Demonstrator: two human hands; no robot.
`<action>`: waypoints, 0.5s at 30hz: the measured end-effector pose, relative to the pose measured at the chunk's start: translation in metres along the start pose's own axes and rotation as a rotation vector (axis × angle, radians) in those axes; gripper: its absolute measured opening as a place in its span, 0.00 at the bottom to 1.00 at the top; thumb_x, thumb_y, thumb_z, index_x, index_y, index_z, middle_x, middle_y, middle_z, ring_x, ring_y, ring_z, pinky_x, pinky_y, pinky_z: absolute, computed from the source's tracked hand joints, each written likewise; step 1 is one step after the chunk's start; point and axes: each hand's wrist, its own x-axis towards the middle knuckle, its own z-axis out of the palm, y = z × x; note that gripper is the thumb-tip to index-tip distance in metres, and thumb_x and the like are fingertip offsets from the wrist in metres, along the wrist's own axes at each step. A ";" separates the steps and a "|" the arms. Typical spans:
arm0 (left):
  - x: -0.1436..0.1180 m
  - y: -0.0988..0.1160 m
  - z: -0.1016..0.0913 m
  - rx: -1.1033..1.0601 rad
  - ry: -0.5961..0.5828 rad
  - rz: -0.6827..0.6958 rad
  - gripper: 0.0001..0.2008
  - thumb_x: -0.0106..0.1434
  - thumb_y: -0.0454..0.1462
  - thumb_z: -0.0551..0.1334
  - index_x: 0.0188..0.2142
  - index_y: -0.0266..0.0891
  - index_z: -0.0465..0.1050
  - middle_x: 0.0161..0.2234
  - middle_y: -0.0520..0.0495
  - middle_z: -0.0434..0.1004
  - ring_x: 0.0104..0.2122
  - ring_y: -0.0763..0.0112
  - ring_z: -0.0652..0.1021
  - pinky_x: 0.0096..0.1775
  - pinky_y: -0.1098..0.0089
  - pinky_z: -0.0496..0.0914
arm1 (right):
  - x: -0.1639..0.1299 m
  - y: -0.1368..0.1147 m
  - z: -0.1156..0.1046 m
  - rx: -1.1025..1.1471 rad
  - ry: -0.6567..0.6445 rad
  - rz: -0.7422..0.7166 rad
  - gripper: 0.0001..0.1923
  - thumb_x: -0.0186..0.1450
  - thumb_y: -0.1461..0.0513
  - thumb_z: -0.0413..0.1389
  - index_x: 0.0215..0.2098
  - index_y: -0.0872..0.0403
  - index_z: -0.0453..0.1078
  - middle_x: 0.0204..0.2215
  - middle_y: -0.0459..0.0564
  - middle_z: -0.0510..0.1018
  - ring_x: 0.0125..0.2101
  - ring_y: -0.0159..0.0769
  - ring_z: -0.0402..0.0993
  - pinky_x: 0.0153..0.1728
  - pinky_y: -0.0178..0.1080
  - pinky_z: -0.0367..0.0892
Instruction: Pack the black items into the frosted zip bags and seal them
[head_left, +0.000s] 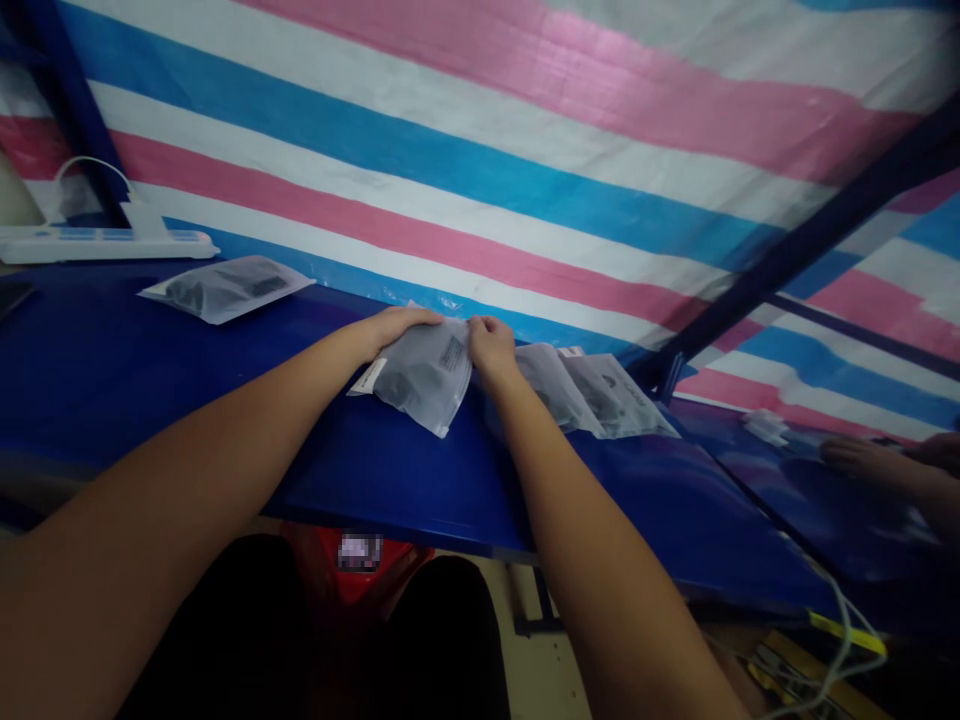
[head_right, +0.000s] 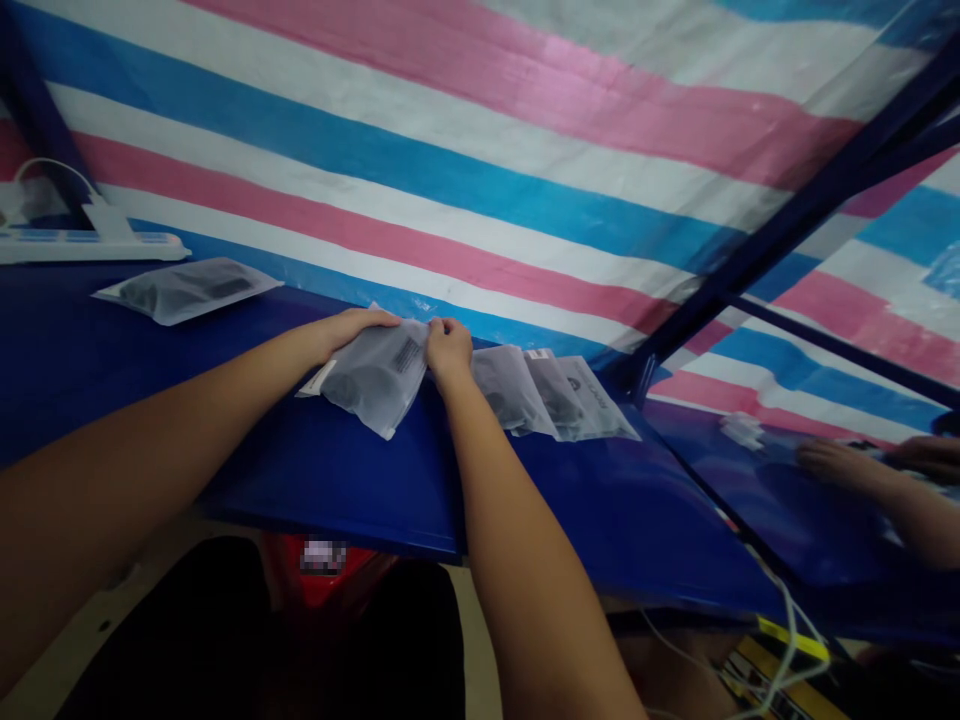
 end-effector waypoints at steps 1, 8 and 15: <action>0.000 0.000 0.000 0.007 0.002 0.000 0.19 0.45 0.47 0.73 0.35 0.40 0.80 0.36 0.36 0.82 0.30 0.55 0.81 0.31 0.61 0.75 | -0.001 -0.002 -0.001 -0.001 -0.012 0.011 0.15 0.63 0.54 0.49 0.28 0.55 0.71 0.28 0.48 0.76 0.31 0.38 0.71 0.34 0.36 0.64; 0.007 -0.002 -0.006 -0.036 0.129 0.055 0.19 0.44 0.46 0.74 0.34 0.39 0.78 0.36 0.38 0.82 0.32 0.56 0.80 0.32 0.63 0.74 | -0.014 -0.015 -0.004 0.233 -0.132 0.220 0.10 0.61 0.57 0.54 0.30 0.55 0.71 0.23 0.48 0.73 0.23 0.34 0.68 0.24 0.35 0.64; 0.023 -0.003 -0.031 -0.147 0.625 0.201 0.18 0.42 0.42 0.74 0.31 0.40 0.74 0.34 0.43 0.80 0.34 0.59 0.80 0.33 0.64 0.74 | -0.022 -0.018 0.000 0.156 -0.415 0.123 0.11 0.62 0.54 0.57 0.31 0.55 0.72 0.23 0.49 0.73 0.20 0.32 0.68 0.19 0.35 0.65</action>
